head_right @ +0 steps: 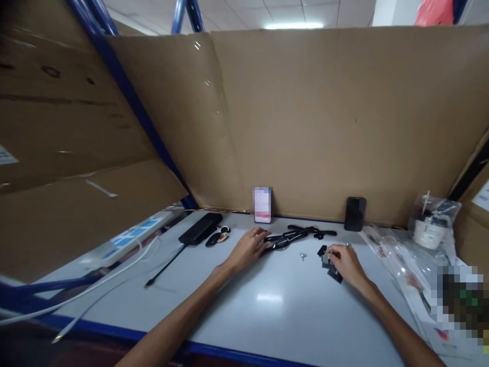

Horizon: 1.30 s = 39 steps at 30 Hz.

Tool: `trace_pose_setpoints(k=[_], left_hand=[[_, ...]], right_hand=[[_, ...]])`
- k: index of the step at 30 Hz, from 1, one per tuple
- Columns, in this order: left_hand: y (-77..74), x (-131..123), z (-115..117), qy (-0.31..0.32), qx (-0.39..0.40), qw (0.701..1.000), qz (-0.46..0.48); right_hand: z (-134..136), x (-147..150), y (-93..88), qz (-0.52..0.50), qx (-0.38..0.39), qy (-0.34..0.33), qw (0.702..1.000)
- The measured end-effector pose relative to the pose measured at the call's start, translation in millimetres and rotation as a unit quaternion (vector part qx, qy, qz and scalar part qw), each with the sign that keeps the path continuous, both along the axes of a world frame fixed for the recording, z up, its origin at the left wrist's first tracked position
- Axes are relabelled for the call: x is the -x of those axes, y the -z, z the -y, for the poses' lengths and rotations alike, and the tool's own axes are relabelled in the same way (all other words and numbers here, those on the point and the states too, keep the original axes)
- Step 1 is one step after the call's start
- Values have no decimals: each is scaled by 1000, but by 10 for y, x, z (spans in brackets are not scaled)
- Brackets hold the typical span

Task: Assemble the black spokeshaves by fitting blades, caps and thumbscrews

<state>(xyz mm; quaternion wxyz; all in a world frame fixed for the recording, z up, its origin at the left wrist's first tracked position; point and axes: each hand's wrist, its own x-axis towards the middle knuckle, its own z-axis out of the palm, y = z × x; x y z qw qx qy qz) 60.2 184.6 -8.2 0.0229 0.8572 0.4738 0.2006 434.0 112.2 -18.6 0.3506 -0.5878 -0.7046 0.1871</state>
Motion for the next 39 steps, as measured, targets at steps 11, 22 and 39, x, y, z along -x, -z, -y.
trace_pose_setpoints(k=[11, 22, 39], left_hand=[[410, 1064, 922, -93, -37, 994, 43], [219, 480, 1418, 123, 92, 986, 70], [17, -402, 713, 288, 127, 948, 35]], right_hand=[[129, 133, 8, 123, -89, 3, 988], [224, 351, -151, 104, -134, -17, 985], [678, 983, -70, 62, -62, -148, 985]])
